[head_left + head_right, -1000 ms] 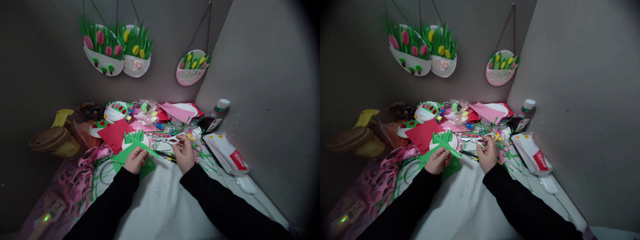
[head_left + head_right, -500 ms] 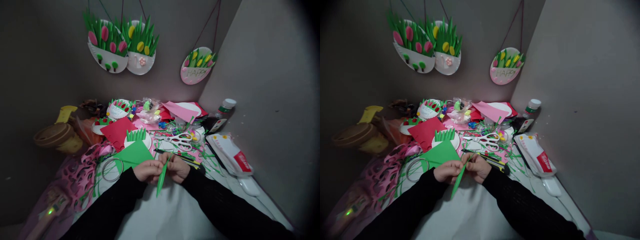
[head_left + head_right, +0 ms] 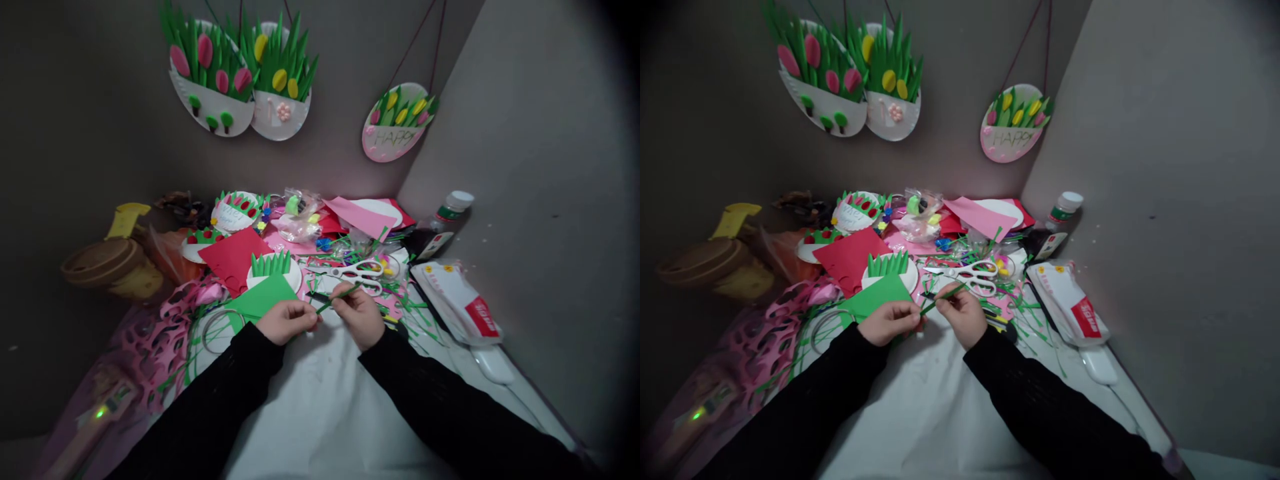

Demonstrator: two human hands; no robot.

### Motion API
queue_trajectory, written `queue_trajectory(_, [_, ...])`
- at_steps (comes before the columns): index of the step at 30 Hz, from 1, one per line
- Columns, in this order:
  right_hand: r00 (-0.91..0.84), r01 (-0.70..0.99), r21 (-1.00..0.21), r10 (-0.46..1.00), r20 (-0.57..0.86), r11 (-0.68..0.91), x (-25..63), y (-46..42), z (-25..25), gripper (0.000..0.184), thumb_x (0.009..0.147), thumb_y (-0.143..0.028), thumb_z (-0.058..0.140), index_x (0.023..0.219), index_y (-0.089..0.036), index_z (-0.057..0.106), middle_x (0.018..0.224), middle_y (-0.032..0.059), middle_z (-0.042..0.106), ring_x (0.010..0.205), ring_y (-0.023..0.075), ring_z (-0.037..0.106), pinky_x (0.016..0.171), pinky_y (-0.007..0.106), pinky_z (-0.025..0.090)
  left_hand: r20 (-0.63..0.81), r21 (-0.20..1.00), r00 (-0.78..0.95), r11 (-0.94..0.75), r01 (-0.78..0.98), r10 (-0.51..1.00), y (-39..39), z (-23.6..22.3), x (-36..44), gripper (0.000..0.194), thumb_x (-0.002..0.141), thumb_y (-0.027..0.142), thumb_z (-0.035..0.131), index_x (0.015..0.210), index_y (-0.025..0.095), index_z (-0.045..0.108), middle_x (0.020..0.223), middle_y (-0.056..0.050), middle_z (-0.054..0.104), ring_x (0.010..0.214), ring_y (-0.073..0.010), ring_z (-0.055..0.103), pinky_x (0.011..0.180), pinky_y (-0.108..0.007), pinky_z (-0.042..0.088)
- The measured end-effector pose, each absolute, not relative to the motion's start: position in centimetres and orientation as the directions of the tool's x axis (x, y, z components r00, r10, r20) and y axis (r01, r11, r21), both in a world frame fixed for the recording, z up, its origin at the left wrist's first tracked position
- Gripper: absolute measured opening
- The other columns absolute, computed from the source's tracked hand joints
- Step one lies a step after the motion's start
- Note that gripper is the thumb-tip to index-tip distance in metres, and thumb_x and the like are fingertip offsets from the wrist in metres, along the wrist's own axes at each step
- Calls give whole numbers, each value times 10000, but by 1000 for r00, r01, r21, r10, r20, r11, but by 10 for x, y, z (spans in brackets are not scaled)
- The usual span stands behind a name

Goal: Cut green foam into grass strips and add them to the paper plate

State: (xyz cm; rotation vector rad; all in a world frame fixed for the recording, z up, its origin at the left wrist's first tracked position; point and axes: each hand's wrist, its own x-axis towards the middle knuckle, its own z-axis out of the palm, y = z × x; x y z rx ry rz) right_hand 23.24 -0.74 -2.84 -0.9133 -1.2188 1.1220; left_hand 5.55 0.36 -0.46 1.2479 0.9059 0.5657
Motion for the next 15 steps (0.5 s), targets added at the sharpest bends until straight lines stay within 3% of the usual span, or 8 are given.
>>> queue_trajectory(4, [-114,-114,-979,977,180,167,228,-12,-24,231,684,-324,676,864,-200,601,694,-12,557,591,124,490,525,237,376,-245,966,503,252,57,829,2,-9,60,354,609,454,713,648,119,604,505,23,542,423,-42,385,427,-188,259])
queue_trajectory(8, [-92,-41,-990,986,139,136,222,-15,-23,197,677,-351,676,756,-185,605,656,-7,567,593,135,512,553,255,406,-151,988,412,125,89,899,-3,-11,65,282,631,378,706,619,116,604,495,31,519,453,-50,406,460,-191,291])
queue_trajectory(10, [-45,-21,-991,990,132,132,222,-15,-25,189,708,-362,645,710,-179,600,643,-1,569,602,141,519,571,264,413,-132,991,401,106,86,907,-5,-11,66,285,626,354,714,749,110,632,549,17,558,495,-69,463,502,-201,345])
queue_trajectory(13, [34,-33,-992,992,121,123,226,-13,-29,203,731,-379,625,710,-179,595,594,-8,540,580,143,505,528,253,399,-125,990,404,141,-9,906,-5,-10,66,552,598,313,742,1080,132,541,691,-13,621,610,-112,558,580,-226,419])
queue_trajectory(15, [87,-46,-990,988,129,133,229,-12,-30,208,733,-386,626,714,-181,594,563,-16,510,559,138,485,486,238,375,-85,996,376,88,11,923,-5,-10,65,523,610,304,734,1068,143,538,753,-33,633,635,-114,559,587,-227,427])
